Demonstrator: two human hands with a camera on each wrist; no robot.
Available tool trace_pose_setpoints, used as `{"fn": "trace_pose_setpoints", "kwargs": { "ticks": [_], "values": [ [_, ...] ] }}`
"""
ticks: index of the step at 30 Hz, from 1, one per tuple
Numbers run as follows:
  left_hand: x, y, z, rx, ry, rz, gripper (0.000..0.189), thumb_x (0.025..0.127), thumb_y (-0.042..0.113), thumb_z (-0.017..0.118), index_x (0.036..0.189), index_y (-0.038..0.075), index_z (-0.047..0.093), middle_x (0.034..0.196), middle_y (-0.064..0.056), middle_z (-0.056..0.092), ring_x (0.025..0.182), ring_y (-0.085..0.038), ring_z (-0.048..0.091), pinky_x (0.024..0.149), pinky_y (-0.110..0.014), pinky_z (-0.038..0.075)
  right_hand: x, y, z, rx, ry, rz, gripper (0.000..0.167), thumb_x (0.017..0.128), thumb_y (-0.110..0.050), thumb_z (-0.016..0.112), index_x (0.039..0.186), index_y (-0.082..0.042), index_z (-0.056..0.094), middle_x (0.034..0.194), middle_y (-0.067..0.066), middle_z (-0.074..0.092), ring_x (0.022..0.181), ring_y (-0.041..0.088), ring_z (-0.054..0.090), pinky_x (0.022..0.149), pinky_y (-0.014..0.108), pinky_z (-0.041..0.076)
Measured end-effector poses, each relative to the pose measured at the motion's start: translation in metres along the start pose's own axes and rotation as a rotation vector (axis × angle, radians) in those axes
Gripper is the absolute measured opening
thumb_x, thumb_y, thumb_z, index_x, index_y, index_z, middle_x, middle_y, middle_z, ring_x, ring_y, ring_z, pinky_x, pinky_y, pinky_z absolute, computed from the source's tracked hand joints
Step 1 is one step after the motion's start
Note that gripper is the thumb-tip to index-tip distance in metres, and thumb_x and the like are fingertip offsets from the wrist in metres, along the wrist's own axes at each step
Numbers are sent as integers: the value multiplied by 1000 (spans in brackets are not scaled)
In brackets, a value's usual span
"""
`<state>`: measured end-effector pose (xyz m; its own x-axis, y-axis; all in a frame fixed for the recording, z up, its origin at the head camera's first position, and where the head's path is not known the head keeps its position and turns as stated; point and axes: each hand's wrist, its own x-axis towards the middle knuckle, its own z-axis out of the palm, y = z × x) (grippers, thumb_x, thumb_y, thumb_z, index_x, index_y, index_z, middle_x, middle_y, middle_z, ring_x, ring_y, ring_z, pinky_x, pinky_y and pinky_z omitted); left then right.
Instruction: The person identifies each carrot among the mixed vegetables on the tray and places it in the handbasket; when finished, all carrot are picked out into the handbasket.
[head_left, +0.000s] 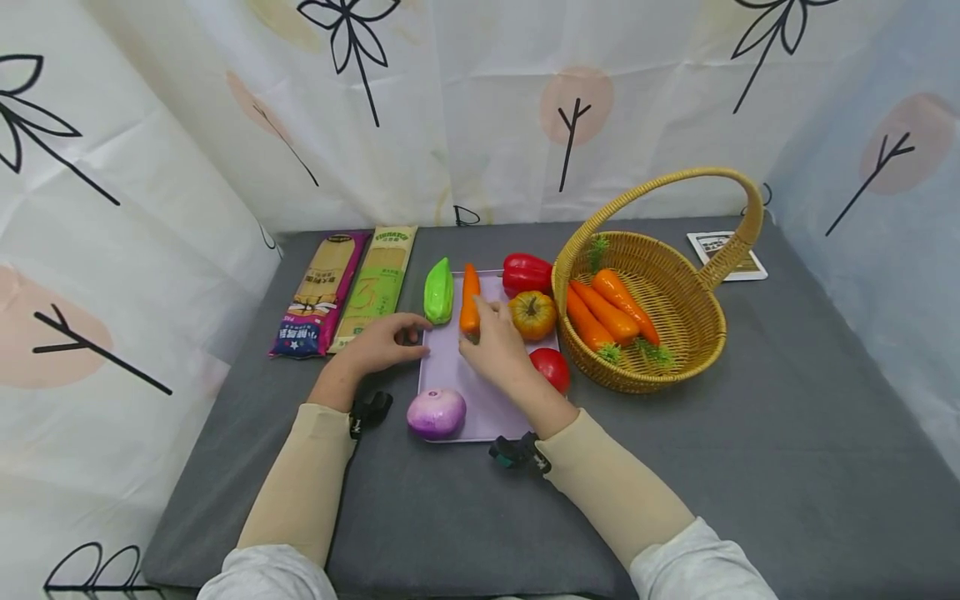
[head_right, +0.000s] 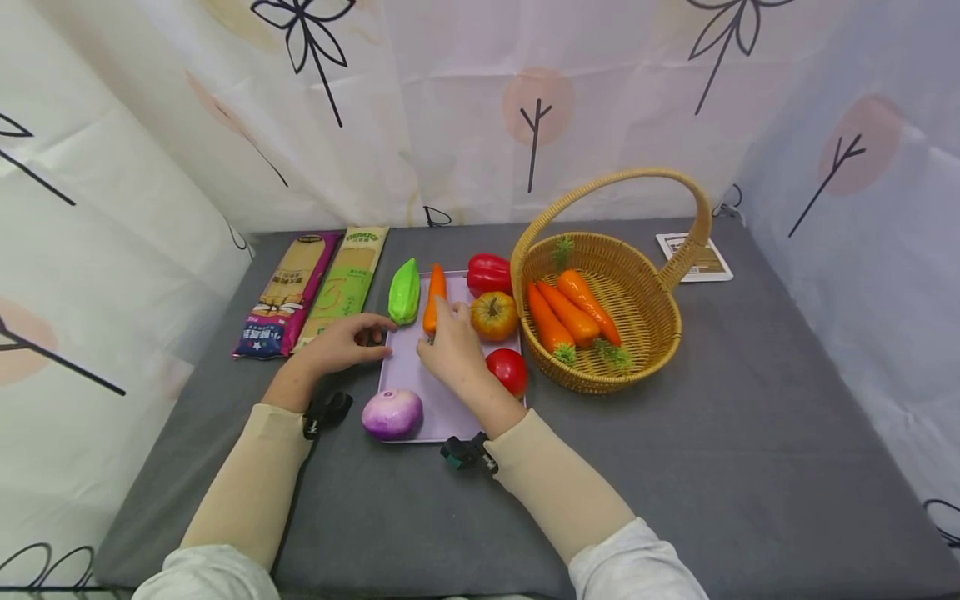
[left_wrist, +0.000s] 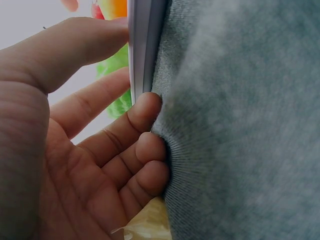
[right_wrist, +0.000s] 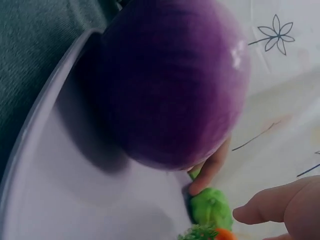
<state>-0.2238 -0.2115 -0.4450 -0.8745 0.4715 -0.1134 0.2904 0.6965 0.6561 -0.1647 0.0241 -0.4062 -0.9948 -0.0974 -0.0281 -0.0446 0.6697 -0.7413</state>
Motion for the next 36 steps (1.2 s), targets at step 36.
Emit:
{"fn": "trace_pose_setpoints", "kwargs": {
  "ticks": [36],
  "values": [
    [0, 1, 1, -6, 3, -23, 42, 92, 33, 77, 130, 19, 67, 103, -6, 59, 93, -26, 52, 79, -39, 46, -2, 0, -2, -191, 182, -157, 42, 97, -7, 65, 136, 6, 60, 113, 23, 71, 98, 39, 70, 91, 47, 54]
  ]
}}
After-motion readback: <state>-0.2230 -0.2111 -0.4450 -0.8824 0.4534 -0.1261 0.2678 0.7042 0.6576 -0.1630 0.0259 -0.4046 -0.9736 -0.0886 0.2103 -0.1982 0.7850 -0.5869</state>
